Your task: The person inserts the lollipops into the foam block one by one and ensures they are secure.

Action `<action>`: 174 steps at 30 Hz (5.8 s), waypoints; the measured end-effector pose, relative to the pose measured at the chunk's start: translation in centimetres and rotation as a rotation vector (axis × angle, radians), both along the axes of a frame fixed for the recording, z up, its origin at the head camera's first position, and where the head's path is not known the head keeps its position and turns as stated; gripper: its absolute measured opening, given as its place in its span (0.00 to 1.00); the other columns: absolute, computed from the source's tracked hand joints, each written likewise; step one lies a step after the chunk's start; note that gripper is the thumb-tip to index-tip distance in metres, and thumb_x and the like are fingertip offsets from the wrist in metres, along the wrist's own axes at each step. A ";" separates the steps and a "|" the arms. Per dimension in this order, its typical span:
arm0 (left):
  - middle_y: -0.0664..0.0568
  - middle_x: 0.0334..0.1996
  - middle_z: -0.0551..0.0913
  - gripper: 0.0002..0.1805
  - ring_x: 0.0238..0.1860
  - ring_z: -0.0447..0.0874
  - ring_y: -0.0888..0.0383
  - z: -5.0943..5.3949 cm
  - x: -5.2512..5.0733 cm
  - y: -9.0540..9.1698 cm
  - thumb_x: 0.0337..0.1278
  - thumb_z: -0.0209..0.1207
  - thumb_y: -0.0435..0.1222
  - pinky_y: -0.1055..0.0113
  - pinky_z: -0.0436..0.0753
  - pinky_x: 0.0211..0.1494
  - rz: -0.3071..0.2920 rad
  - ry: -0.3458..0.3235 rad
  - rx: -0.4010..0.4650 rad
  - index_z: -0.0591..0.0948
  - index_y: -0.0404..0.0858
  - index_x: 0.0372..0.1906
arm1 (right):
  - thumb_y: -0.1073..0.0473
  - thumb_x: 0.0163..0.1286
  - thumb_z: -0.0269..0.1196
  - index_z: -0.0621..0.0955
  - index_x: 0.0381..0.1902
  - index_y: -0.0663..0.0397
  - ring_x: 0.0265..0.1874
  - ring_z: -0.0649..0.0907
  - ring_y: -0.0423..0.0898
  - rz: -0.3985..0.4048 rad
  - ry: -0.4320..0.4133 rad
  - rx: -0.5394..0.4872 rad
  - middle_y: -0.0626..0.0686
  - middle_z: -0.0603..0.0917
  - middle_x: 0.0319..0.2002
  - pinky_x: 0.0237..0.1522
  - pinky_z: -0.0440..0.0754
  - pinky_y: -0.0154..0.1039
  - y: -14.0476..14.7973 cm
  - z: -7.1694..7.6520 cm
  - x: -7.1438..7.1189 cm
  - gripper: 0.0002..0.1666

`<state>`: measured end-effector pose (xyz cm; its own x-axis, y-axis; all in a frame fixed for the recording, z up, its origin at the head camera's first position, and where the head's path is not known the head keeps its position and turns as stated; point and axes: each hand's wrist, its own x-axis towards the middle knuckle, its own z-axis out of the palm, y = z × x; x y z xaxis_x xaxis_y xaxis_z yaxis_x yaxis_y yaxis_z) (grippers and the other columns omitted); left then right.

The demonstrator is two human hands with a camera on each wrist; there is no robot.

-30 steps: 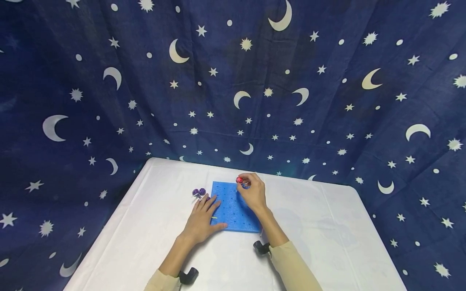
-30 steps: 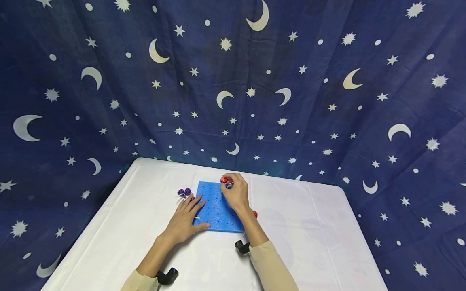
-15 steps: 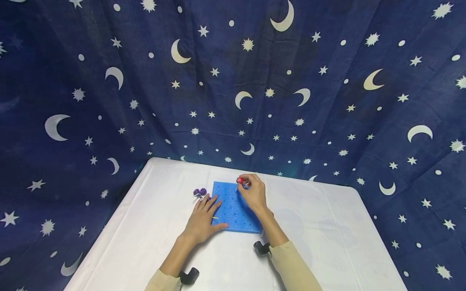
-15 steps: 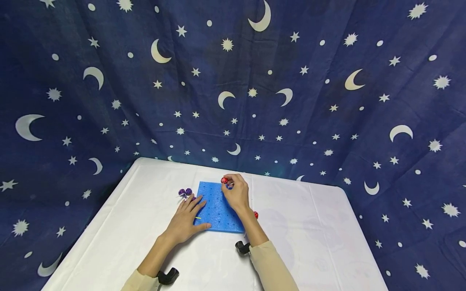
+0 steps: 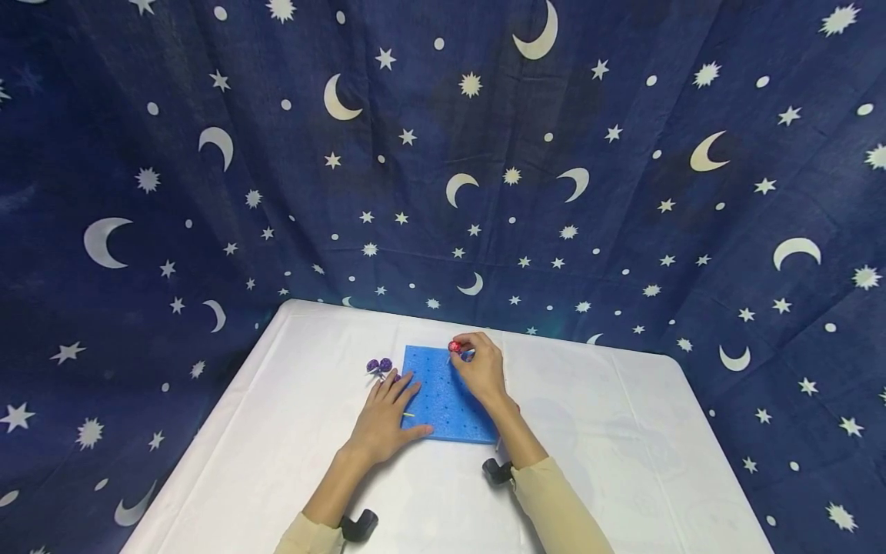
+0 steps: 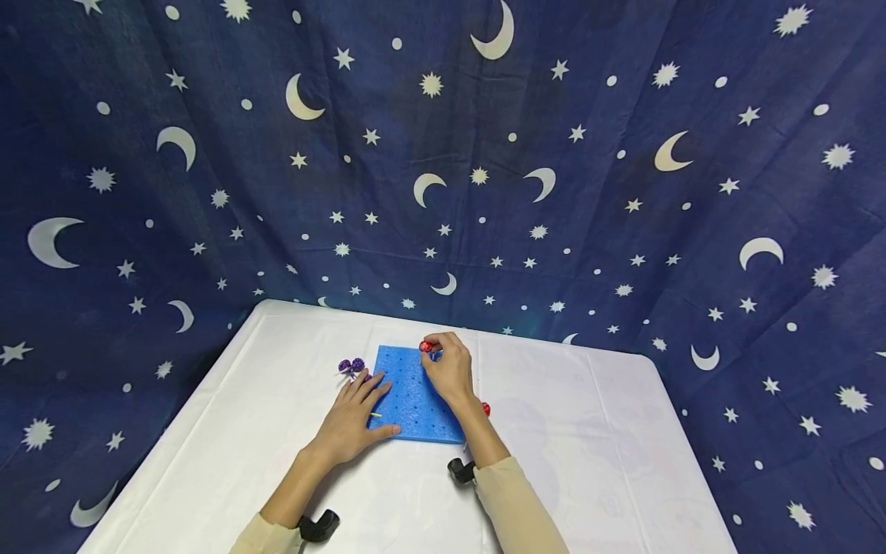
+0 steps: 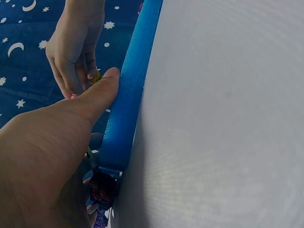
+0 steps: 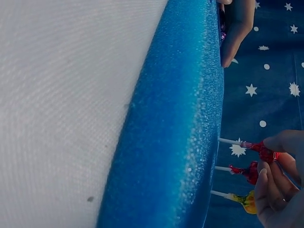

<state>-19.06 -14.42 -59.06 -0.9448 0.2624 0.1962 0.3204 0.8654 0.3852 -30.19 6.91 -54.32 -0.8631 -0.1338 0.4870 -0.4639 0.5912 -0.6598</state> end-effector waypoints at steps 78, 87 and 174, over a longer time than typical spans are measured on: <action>0.46 0.82 0.59 0.51 0.83 0.46 0.39 0.2 0.0 0.0 0.61 0.59 0.70 0.41 0.47 0.84 -0.011 -0.007 0.017 0.67 0.44 0.80 | 0.59 0.59 0.78 0.91 0.43 0.50 0.24 0.82 0.41 -0.209 -0.293 0.173 0.44 0.88 0.28 0.33 0.78 0.44 7.9 1.3 5.2 0.14; 0.46 0.82 0.59 0.51 0.83 0.45 0.39 0.1 0.0 -0.1 0.61 0.59 0.70 0.41 0.47 0.84 -0.012 -0.008 0.023 0.68 0.42 0.79 | 0.57 0.59 0.77 0.91 0.44 0.50 0.30 0.86 0.44 -0.232 -0.362 0.205 0.47 0.89 0.33 0.35 0.81 0.47 9.4 0.9 6.0 0.14; 0.46 0.82 0.59 0.51 0.83 0.47 0.39 0.3 0.1 -0.1 0.61 0.60 0.69 0.41 0.47 0.84 -0.015 -0.008 0.025 0.67 0.43 0.80 | 0.65 0.62 0.75 0.89 0.44 0.58 0.35 0.89 0.46 -0.137 -0.075 -0.090 0.52 0.88 0.40 0.39 0.90 0.35 7.5 2.6 4.8 0.12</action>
<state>-18.95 -14.49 -58.76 -0.9424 0.2717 0.1953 0.3301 0.8506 0.4092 -25.42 14.40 -51.74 -0.9047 0.0287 0.4251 -0.3304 0.5828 -0.7424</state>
